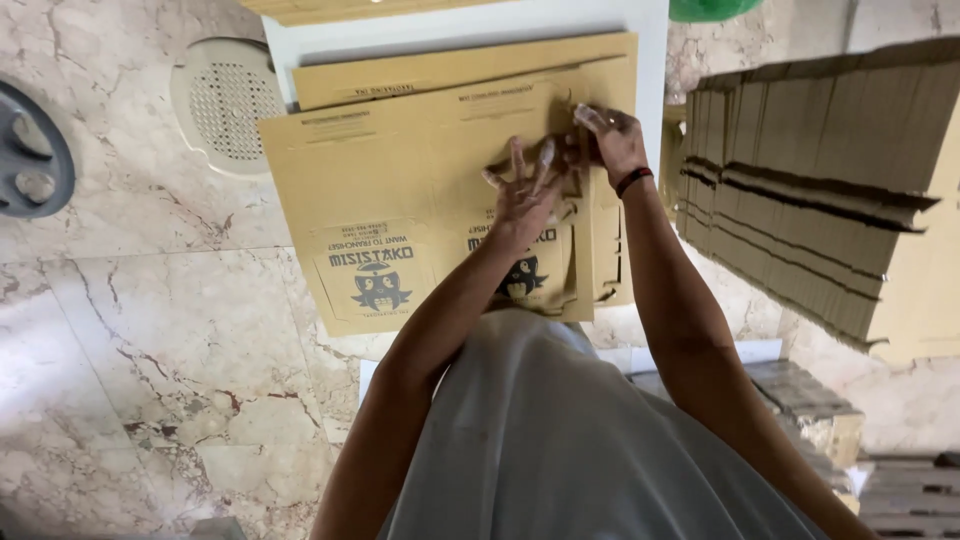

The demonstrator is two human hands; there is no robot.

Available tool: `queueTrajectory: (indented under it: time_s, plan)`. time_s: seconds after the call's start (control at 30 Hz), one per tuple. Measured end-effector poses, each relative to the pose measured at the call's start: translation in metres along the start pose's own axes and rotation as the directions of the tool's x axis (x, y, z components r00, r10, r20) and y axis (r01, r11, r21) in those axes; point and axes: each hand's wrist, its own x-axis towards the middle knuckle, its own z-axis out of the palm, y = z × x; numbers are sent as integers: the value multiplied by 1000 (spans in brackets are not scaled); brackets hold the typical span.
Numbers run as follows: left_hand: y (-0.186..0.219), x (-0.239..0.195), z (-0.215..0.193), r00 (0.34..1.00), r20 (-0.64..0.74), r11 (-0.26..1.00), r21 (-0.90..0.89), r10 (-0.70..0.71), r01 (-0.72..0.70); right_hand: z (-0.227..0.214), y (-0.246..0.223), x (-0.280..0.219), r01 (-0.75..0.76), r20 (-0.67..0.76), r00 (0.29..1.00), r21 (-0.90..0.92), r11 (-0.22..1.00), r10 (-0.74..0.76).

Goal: Manually punching out waste material from pre-cut cardboard sheets and stacking the finished products.

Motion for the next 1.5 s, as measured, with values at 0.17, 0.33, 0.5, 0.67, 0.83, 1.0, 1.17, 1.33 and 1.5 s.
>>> queueTrajectory:
  time_s: [0.17,0.33,0.5,0.67,0.83,1.0,1.17,1.33,1.5]
  plan:
    - [-16,12,4,981,-196,999,39,-7,15,4,-29,19,-226,-40,973,-3,974,226]
    - [-22,16,-32,999,0,998,36,-51,51,12,14,56,60,-100,994,128,990,-47]
    - [-15,11,-37,995,44,996,13,-87,86,19,21,31,251,-105,964,46,967,-245]
    - [-24,17,-27,999,34,997,75,-16,13,6,21,60,96,-79,992,11,995,-95]
    - [-36,29,-30,999,-50,998,57,-9,12,5,-1,56,-6,-13,1000,-186,983,3]
    - [-35,25,-52,1000,16,1000,16,-22,22,12,19,60,281,-1,957,-250,926,-291]
    - [-34,31,-40,1000,5,998,62,-30,30,15,-24,43,-217,-29,974,145,965,223]
    - [-34,33,-45,999,39,999,42,-33,31,18,-48,34,-275,44,961,96,957,272]
    - [-25,19,-42,989,-140,976,201,-55,83,11,-18,54,-327,149,942,207,922,300]
